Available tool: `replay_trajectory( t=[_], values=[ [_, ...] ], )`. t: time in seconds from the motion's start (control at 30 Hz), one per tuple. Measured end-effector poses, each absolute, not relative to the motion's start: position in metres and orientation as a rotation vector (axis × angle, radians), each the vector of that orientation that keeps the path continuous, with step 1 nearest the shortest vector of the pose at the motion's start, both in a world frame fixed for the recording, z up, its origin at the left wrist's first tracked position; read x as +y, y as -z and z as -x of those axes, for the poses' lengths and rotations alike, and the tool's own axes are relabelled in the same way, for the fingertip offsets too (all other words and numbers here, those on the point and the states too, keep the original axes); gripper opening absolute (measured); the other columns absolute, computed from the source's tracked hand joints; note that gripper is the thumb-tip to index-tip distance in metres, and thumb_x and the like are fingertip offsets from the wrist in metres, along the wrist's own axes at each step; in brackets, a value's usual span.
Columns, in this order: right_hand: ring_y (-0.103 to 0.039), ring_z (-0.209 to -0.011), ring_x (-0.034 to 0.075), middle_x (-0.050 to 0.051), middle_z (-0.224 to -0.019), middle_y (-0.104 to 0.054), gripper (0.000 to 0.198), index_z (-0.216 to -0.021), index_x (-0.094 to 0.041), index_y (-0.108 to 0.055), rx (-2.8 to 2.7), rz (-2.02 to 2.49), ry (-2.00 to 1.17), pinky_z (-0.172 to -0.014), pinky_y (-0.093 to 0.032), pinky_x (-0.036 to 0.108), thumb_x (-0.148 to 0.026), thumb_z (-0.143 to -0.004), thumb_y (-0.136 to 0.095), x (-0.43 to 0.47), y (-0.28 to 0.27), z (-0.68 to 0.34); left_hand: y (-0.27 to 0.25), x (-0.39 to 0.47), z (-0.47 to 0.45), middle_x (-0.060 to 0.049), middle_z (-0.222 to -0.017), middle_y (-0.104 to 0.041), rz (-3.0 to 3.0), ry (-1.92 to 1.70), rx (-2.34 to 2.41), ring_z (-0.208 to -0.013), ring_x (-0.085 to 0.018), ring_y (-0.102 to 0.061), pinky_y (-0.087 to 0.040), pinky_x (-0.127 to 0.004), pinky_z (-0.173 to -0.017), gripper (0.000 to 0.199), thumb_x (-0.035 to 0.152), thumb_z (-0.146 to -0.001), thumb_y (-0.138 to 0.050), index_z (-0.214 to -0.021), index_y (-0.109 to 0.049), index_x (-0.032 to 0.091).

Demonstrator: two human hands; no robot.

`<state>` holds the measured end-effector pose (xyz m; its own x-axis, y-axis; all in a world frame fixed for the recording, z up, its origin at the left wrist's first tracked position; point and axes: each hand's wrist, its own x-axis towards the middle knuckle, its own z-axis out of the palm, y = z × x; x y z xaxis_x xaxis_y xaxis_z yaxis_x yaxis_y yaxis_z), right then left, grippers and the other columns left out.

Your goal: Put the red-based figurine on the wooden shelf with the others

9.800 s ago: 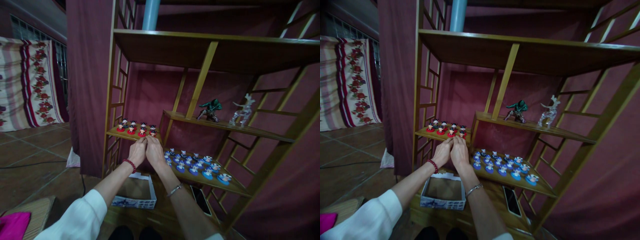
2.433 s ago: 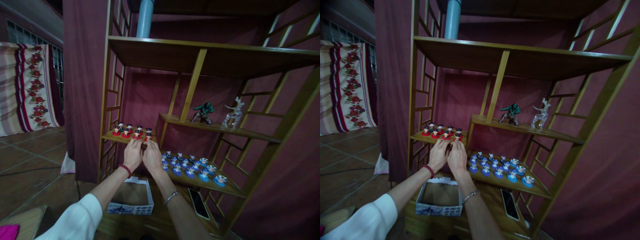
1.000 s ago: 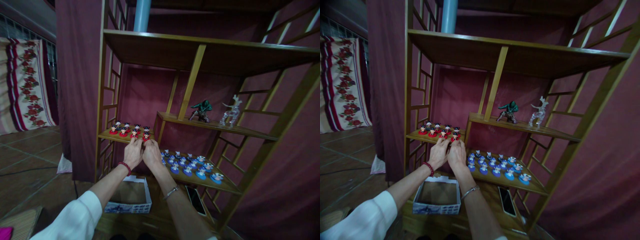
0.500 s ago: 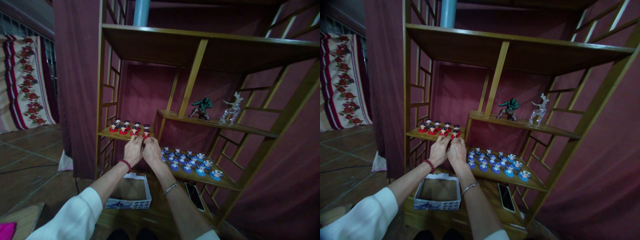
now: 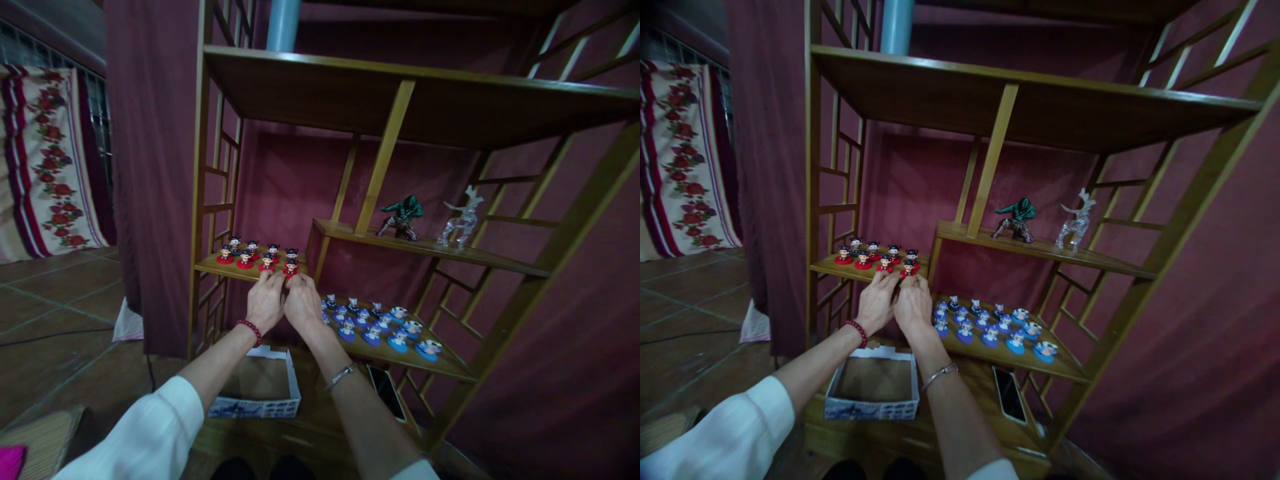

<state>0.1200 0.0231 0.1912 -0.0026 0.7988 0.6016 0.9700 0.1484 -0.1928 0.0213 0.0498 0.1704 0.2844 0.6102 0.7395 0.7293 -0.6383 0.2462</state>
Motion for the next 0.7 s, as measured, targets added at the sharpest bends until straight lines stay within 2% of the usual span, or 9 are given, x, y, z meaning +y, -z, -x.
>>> replay_trajectory(
  t=[0.53, 0.7],
  values=[
    [-0.044, -0.114, 0.025, 0.016, -0.099, -0.063, 0.026, -0.100, -0.008, -0.059, -1.868, 1.688, 0.362, -0.091, -0.041, 0.030, -0.014, -0.078, -0.046, 0.0215, -0.1938, -0.1200, -0.1660, 0.0521, -0.0231, -0.007, -0.121, -0.057, 2.357, 1.287, -1.258, -0.112, -0.022, -0.041, -0.044, -0.033, -0.091, 0.040, 0.013, -0.076, -0.045, -0.116, -0.052, 0.013],
    [-0.043, -0.115, 0.024, 0.017, -0.101, -0.063, 0.028, -0.102, -0.004, -0.058, -1.874, 1.677, 0.387, -0.098, -0.035, 0.030, -0.010, -0.078, -0.045, 0.0229, -0.1916, -0.1190, -0.1630, 0.0536, -0.0230, -0.005, -0.122, -0.057, 2.353, 1.320, -1.252, -0.110, -0.021, -0.041, -0.045, -0.032, -0.089, 0.042, 0.011, -0.076, -0.044, -0.117, -0.051, 0.015]
  ],
)
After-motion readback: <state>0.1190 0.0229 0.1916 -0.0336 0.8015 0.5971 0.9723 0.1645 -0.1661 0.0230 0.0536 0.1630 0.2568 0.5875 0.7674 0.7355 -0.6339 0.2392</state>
